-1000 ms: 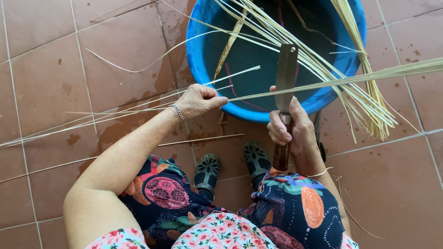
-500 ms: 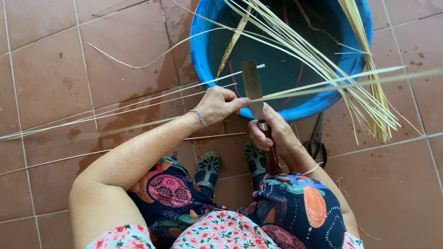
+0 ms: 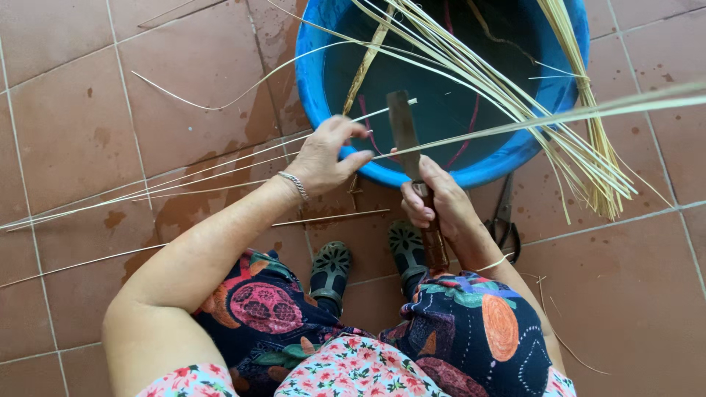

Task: The person sits on a tiled floor and uses a knife to split long bamboo stalks into thin strips. They hold the stalks with one hand and guide the knife with the other, separating the material into fine strands that accumulate on the floor.

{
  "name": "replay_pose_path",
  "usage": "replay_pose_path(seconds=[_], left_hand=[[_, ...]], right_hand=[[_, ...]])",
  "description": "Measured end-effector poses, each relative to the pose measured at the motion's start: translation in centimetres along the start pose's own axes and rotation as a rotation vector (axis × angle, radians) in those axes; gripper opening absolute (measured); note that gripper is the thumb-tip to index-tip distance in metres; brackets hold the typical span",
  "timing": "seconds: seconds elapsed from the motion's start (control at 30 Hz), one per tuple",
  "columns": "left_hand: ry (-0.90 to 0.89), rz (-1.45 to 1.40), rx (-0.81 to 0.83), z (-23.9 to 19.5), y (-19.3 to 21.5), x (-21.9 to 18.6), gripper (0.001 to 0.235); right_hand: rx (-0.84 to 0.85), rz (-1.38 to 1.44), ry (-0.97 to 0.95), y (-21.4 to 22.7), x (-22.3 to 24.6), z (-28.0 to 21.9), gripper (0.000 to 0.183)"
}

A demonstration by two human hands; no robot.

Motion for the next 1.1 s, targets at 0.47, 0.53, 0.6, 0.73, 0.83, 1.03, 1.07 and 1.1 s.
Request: replay_pose_path(seconds=[0.47, 0.53, 0.6, 0.73, 0.83, 1.03, 1.07, 1.1], left_hand=[[-0.325, 0.492, -0.067, 6.0, -4.9, -7.2, 0.018], [-0.298, 0.414, -0.131, 4.5, -2.7, -5.7, 0.016], [-0.236, 0.308, -0.142, 2.8, -0.4, -4.2, 0.020], [0.229, -0.460, -0.081, 0.0, 0.9, -0.3, 0.022], [0.307, -0.585, -0.094, -2.1, 1.7, 1.3, 0.025], [0.263, -0.684, -0.136, -5.2, 4.0, 5.0, 0.027], [0.298, -0.727, -0.159, -5.7, 4.2, 5.9, 0.026], [0.332, -0.770, -0.182, -6.4, 4.5, 6.7, 0.026]], right_hand=[[-0.082, -0.141, -0.067, 1.0, -2.4, 3.0, 0.028], [-0.071, -0.108, -0.069, 0.6, -2.2, 3.0, 0.027], [-0.061, -0.088, -0.085, 0.3, -2.2, 3.1, 0.027], [-0.102, -0.128, -0.083, 0.6, -2.2, 3.4, 0.031], [-0.101, -0.145, -0.088, 0.8, -2.3, 3.5, 0.040], [-0.092, -0.148, -0.073, 1.1, -2.5, 2.8, 0.045], [-0.085, -0.148, -0.071, 1.0, -2.5, 2.7, 0.045], [-0.077, -0.147, -0.069, 0.9, -2.4, 2.7, 0.045]])
Point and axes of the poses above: each hand's wrist, its own z-axis towards the middle knuckle, its own y-axis out of the back of the hand, x = y × z, the point moved 6 cm from there along z, towards the middle knuckle
